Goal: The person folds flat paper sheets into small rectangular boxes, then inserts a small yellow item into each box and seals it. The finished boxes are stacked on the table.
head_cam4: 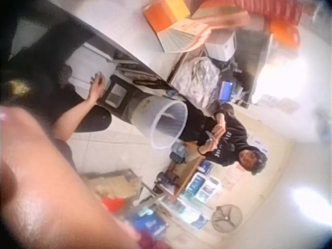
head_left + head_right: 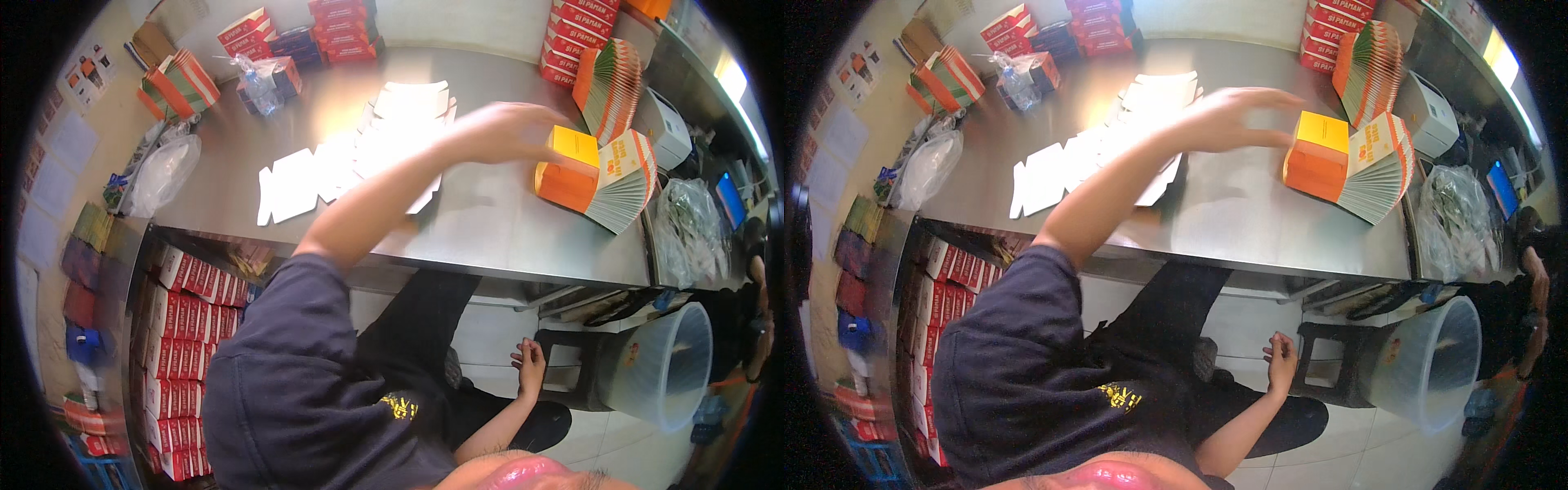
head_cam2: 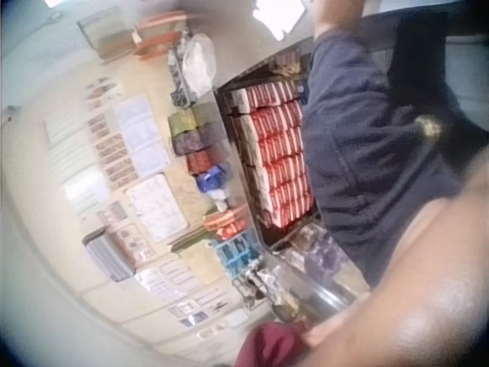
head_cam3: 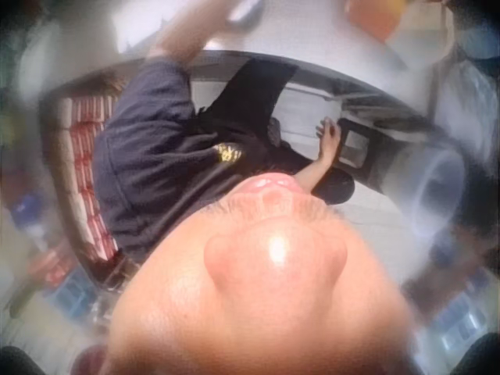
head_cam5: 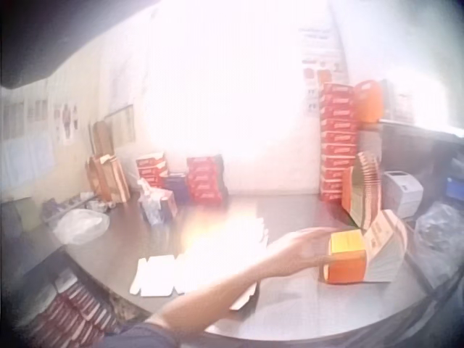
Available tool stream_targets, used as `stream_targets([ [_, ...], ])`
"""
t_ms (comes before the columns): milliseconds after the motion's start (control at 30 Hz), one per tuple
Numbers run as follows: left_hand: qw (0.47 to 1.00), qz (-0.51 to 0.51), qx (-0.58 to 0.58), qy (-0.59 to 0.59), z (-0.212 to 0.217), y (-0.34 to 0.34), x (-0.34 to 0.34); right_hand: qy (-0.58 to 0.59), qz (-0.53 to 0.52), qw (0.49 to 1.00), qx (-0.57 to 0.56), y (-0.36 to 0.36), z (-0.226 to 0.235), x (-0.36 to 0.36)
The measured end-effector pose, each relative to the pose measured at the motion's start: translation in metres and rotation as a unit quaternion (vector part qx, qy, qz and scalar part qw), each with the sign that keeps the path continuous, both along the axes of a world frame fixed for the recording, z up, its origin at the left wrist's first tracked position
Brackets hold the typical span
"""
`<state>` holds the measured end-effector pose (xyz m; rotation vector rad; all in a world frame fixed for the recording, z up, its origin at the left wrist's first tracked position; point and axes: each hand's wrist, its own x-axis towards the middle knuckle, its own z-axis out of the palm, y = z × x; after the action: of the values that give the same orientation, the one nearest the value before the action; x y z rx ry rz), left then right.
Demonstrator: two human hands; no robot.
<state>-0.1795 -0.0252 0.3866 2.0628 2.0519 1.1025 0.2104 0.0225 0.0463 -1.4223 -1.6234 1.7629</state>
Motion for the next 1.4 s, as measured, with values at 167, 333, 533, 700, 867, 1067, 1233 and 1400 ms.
stream_targets([
  [167,0.968,0.173,-0.180,0.042,-0.060,-0.130,-0.090,0.012,0.052,0.999,-0.003,-0.005,-0.004,-0.012],
  [333,0.953,0.153,-0.262,0.012,-0.086,-0.163,-0.097,0.011,0.074,0.997,-0.015,-0.007,-0.002,-0.022],
  [533,0.950,0.162,-0.267,-0.015,-0.090,-0.149,-0.127,0.000,0.066,0.998,-0.010,-0.009,0.000,-0.014],
  [700,0.951,0.128,-0.270,0.078,-0.094,-0.156,-0.107,-0.010,0.066,0.998,-0.003,-0.012,-0.003,-0.008],
  [867,0.947,0.146,-0.278,0.071,-0.083,-0.160,-0.089,-0.009,0.068,0.998,-0.001,-0.014,0.000,-0.010],
  [1067,0.951,0.180,-0.247,0.054,-0.087,-0.162,-0.090,-0.025,0.083,0.996,0.005,-0.010,-0.007,-0.013],
  [1233,0.966,0.176,-0.191,0.010,-0.088,-0.167,-0.086,-0.038,0.087,0.996,0.002,-0.011,-0.007,-0.011],
  [1400,0.961,0.252,-0.116,-0.009,-0.087,-0.171,-0.102,-0.034,0.093,0.995,0.000,-0.013,-0.005,-0.014],
])
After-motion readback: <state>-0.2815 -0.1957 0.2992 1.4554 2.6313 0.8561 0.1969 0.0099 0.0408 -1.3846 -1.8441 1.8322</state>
